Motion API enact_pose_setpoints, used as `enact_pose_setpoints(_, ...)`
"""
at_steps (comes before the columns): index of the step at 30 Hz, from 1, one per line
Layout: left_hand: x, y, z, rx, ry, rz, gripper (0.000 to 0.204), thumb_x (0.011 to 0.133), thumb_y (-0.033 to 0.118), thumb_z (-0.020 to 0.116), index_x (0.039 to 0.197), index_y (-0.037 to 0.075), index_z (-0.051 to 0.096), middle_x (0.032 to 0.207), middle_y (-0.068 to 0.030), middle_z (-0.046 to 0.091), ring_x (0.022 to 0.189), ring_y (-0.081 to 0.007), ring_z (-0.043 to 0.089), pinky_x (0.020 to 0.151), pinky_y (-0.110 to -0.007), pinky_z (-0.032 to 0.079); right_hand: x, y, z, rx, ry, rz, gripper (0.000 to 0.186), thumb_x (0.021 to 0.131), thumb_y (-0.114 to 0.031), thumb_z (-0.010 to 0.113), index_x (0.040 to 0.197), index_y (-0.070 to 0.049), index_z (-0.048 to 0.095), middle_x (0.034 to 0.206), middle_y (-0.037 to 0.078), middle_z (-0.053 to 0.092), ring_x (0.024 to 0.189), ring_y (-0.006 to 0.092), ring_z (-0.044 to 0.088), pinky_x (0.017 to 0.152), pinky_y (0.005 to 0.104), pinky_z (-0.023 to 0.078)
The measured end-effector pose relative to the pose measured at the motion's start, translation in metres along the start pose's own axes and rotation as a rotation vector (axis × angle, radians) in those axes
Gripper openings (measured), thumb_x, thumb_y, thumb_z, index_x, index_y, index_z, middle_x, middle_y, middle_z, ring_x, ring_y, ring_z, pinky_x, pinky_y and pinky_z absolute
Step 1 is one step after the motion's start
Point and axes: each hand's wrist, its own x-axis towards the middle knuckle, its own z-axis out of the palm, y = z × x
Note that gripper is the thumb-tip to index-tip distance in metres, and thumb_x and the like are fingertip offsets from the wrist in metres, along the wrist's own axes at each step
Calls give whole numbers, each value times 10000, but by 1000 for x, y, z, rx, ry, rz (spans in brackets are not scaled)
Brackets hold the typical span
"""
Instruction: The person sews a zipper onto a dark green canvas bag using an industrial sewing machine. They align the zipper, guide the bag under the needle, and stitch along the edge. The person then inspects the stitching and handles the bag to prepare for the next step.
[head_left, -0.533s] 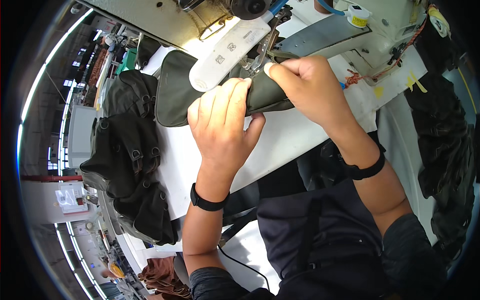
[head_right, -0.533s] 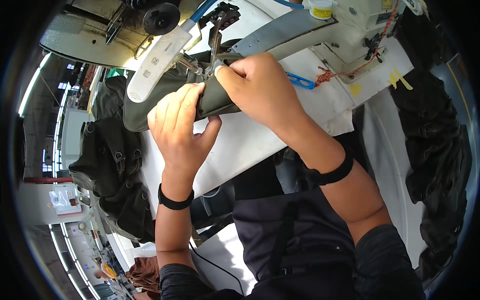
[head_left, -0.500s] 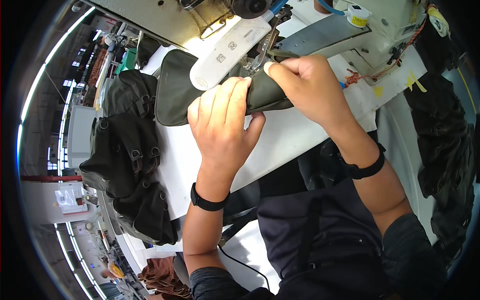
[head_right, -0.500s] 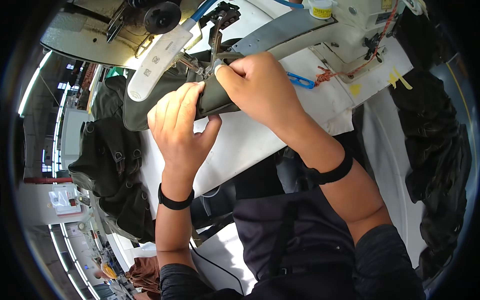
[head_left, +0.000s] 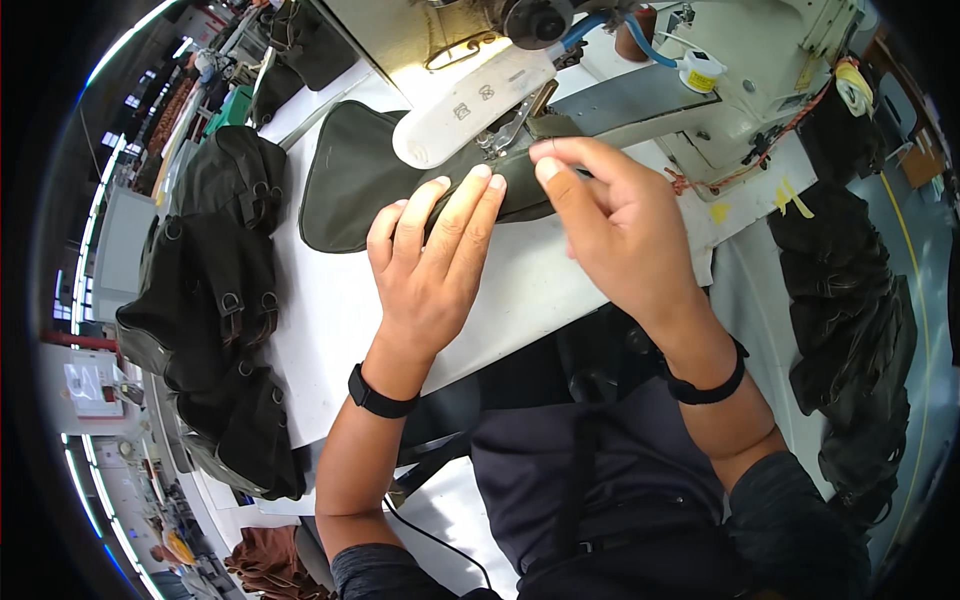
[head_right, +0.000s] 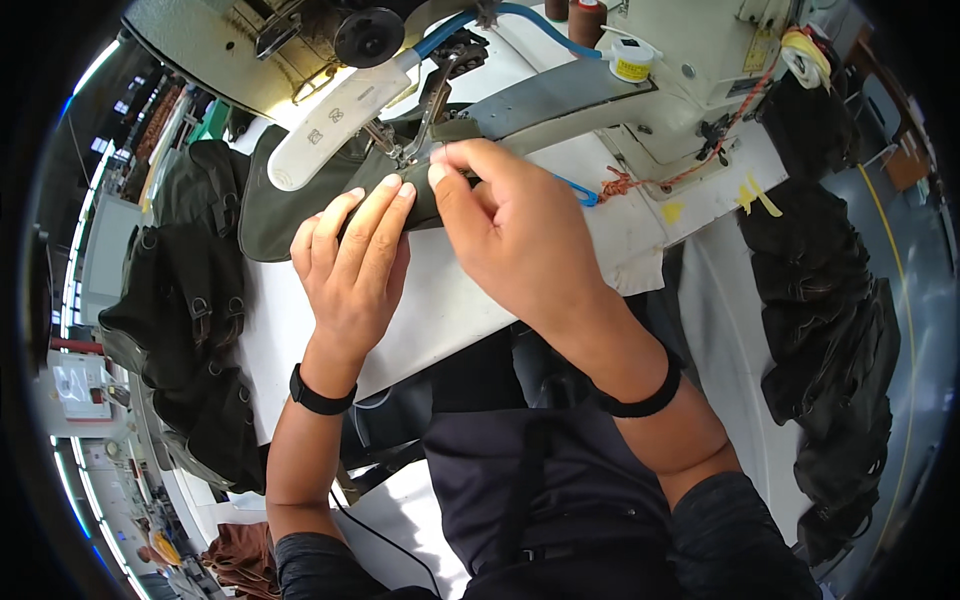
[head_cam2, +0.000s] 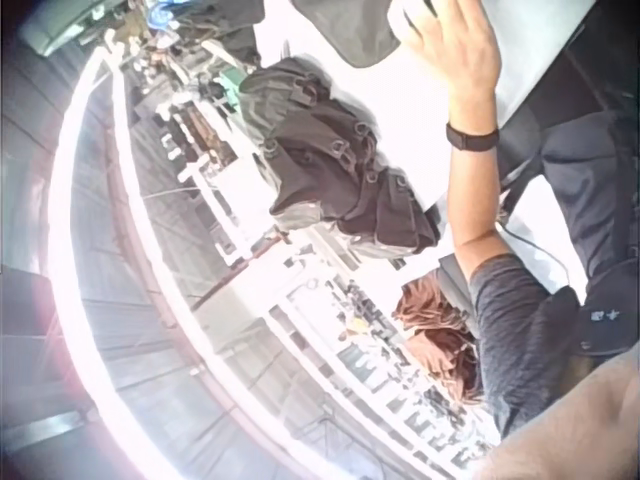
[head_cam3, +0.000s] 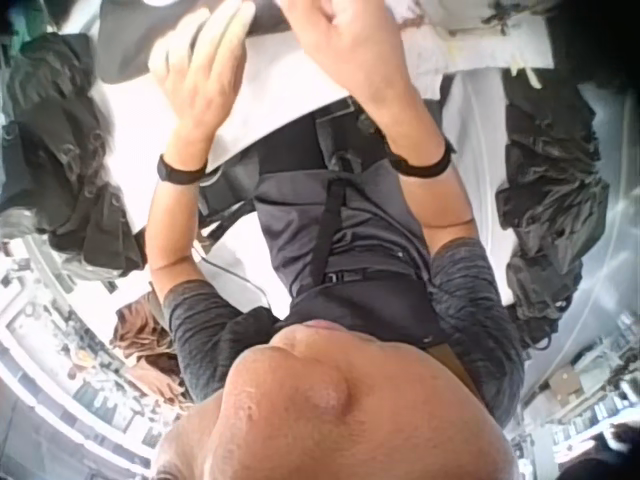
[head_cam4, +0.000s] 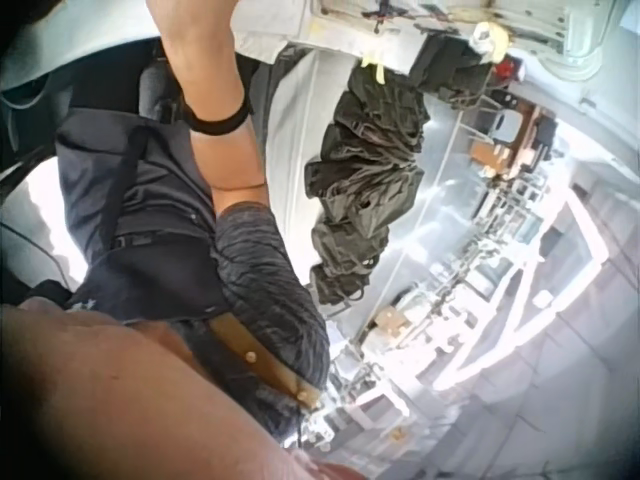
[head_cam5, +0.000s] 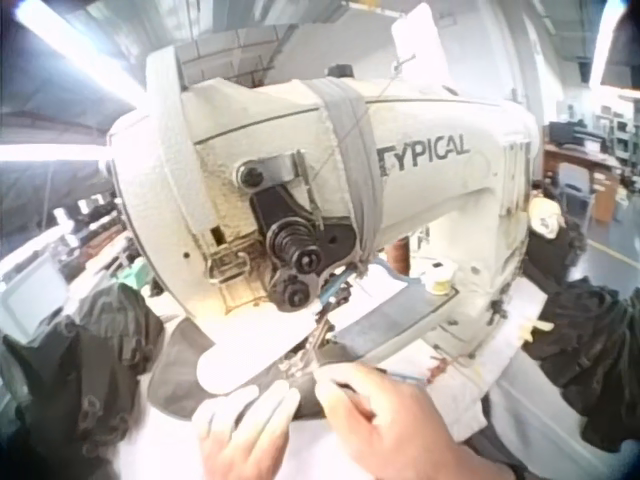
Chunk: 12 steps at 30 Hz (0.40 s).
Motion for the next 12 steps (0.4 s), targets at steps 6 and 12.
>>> enact_pose_setpoints(6, -3, -1, 10, 73, 43, 0, 334, 932, 176, 678, 1258, 190, 748, 1319, 66, 694, 1171, -162, 584, 1001, -353, 384, 20, 12, 20, 202, -128, 152, 383, 1035, -151, 537, 1329, 89, 588, 586, 65, 593, 516, 103, 547, 481, 319, 405)
enact_pose_setpoints(12, -1, -13, 16, -3, 76, 47, 337, 916, 190, 704, 1250, 199, 747, 1315, 54, 691, 1149, -165, 568, 976, -352, 372, 38, -6, -14, 775, -388, 304, 491, 1040, -192, 523, 1454, 72, 502, 585, 20, 542, 552, 170, 586, 503, 266, 421)
